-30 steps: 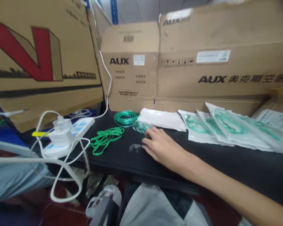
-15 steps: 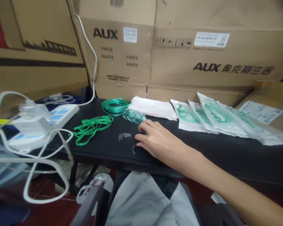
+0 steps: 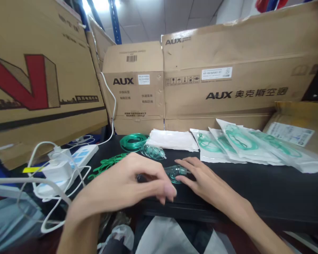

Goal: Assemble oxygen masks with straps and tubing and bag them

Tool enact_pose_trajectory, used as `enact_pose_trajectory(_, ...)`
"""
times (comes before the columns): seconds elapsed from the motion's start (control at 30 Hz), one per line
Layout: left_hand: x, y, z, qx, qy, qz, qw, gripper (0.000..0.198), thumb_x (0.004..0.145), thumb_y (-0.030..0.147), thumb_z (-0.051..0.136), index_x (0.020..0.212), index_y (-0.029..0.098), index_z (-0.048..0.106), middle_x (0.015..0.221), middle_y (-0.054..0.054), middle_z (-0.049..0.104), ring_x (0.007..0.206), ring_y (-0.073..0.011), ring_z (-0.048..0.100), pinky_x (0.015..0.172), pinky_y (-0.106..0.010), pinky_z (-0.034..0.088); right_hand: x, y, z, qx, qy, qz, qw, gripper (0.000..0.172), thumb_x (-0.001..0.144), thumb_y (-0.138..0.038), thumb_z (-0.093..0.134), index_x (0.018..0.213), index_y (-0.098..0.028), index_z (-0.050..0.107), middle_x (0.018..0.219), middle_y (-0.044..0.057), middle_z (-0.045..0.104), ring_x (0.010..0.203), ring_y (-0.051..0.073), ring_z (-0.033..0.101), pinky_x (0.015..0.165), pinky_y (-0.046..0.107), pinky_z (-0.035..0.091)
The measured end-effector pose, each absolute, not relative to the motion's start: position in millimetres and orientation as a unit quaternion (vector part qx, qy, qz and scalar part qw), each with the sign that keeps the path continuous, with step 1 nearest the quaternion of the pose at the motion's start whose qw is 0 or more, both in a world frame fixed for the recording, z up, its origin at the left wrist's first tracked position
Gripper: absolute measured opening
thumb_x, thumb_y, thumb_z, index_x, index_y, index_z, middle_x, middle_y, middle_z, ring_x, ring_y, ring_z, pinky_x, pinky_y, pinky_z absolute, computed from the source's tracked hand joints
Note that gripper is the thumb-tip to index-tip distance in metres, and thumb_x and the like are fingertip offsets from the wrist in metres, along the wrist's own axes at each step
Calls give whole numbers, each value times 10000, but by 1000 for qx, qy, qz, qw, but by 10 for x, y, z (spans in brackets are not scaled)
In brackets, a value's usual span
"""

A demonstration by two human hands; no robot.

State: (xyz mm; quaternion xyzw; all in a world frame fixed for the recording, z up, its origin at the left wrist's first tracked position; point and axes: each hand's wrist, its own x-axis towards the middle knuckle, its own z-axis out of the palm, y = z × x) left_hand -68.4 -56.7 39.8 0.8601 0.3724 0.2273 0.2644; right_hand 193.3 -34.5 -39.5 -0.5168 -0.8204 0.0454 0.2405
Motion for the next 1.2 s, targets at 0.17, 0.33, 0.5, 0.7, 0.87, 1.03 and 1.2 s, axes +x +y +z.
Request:
enact_pose_trajectory(0.17,-728,-159,322,842,421,84,328,201,935,328,644,1066,242,770,944,-7,764,906,-185,680,776,-244,490,1950,-333,-405,-524,-811,92,246,500,1021,-469,544,1482,-275,561,1542,95,553,1470,311,463,1223,474,384)
enact_pose_trajectory(0.33,-866,-3,201,831,444,47,331,267,853,306,695,1101,247,775,954,-22,748,920,-195,663,758,-244,476,2097,-283,-418,-539,-795,135,243,487,1010,-507,532,1460,-323,563,1557,60,535,1501,277,420,1257,458,314)
enact_pose_trajectory(0.5,-783,33,161,816,484,14,317,278,743,339,795,998,230,793,845,-6,733,855,-196,667,707,-239,468,2215,-262,-396,-529,-792,159,259,463,993,-514,553,1424,-348,576,1509,54,565,1443,273,489,1233,471,340)
enact_pose_trajectory(0.7,-623,52,103,844,461,67,267,114,835,289,694,875,223,777,900,-15,741,843,-188,644,730,-254,457,2172,-294,-380,-511,-796,174,274,438,985,-521,579,1377,-327,578,1472,69,583,1425,289,495,1205,505,362)
enact_pose_trajectory(0.87,-518,-21,118,878,409,148,202,124,932,263,624,926,255,748,995,-12,689,957,-191,616,850,-273,440,2108,-340,-301,-513,-787,206,276,364,982,-491,581,1328,-377,590,1367,36,645,1331,288,564,1123,505,434)
enact_pose_trajectory(1.03,-439,-122,173,883,396,171,185,133,970,252,597,929,274,722,1073,7,637,1022,-187,593,908,-285,421,2108,-363,-245,-494,-793,214,284,379,964,-510,596,1316,-370,615,1378,26,647,1299,288,578,1094,480,445)
enact_pose_trajectory(1.2,-408,-138,171,885,396,175,170,131,979,252,600,924,279,715,1067,15,616,1018,-180,590,907,-287,411,2103,-381,-226,-486,-797,215,285,409,949,-543,615,1313,-356,632,1335,26,675,1243,278,608,1068,461,458)
